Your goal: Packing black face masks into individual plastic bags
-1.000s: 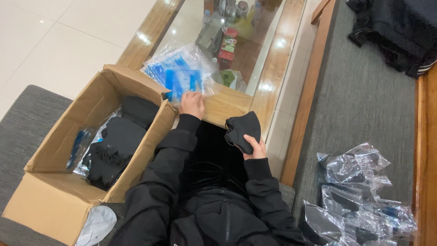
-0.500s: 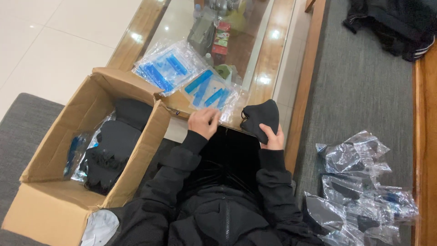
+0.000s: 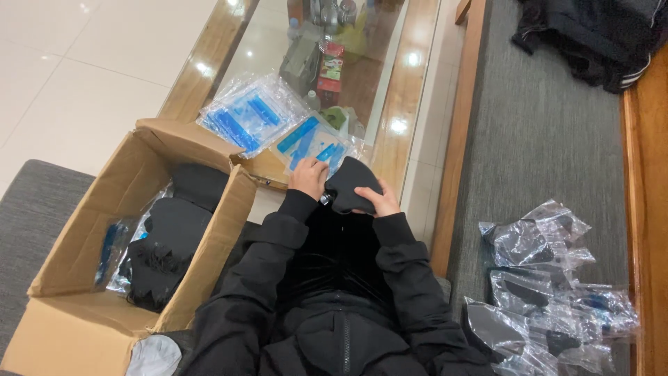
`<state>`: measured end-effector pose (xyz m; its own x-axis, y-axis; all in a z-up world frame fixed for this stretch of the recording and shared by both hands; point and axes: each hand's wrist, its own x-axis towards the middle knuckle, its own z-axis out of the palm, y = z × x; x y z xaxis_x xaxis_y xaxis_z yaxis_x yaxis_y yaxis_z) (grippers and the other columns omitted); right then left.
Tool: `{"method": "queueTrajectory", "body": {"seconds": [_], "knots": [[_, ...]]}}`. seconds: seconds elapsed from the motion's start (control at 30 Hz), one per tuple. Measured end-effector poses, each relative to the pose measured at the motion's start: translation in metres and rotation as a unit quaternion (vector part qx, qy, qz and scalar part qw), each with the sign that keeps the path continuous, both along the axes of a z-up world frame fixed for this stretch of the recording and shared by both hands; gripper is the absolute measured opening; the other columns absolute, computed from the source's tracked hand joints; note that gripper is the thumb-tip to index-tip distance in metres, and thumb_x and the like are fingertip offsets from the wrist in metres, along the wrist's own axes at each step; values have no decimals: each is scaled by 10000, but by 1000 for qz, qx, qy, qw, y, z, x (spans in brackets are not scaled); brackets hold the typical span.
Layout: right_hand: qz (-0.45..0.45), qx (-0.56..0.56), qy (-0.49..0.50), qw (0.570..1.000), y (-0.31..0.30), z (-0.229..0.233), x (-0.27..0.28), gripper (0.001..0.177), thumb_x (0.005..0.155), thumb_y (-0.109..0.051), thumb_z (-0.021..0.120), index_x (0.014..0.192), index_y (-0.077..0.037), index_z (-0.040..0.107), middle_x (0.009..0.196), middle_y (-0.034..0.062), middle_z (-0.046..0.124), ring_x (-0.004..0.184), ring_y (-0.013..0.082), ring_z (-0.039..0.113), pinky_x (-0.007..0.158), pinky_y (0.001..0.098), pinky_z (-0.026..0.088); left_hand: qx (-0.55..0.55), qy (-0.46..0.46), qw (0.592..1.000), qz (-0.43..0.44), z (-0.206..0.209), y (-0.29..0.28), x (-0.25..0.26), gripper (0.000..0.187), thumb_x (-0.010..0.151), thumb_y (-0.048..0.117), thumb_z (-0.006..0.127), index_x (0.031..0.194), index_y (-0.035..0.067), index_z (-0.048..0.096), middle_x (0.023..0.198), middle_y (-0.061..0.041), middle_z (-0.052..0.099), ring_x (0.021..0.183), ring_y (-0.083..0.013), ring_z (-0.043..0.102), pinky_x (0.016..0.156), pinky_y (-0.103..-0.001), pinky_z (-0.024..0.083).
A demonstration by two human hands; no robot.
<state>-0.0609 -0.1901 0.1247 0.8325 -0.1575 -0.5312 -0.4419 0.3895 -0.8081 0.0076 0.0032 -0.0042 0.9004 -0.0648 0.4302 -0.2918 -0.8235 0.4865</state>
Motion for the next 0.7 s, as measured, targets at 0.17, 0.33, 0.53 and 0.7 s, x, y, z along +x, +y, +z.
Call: {"method": "queueTrajectory", "body": {"seconds": [0.17,0.33,0.53,0.7], "knots": [[-1,2,12,1000,2,8,-1,443,649,-14,910,1007,-45,650,825,147,557,664,378,711,567,569,653,-1,-35,998,-52,-8,16,2,219,762,343,831,918,223,736,923,36,576,926,-251,628,754,-385,585],[-5,-6,7,1000,4,24,-6,436,657,-7,904,993,4,627,821,165,511,672,424,707,575,607,643,15,-62,997,-44,3,19,-4,170,858,342,760,900,179,736,896,8,557,865,-240,612,764,-351,556],[-3,-3,2,1000,0,15,-5,417,665,-30,909,977,-14,633,824,175,532,695,435,712,564,578,658,54,-116,991,-33,-15,23,2,135,885,279,685,765,219,687,870,13,545,817,-235,605,719,-330,538],[-4,-12,-4,1000,0,8,-8,439,649,-30,921,978,-11,631,832,187,524,698,444,707,561,590,656,42,-119,990,-62,-10,29,-4,185,820,346,757,932,200,729,992,-25,601,945,-271,607,828,-375,529]]}}
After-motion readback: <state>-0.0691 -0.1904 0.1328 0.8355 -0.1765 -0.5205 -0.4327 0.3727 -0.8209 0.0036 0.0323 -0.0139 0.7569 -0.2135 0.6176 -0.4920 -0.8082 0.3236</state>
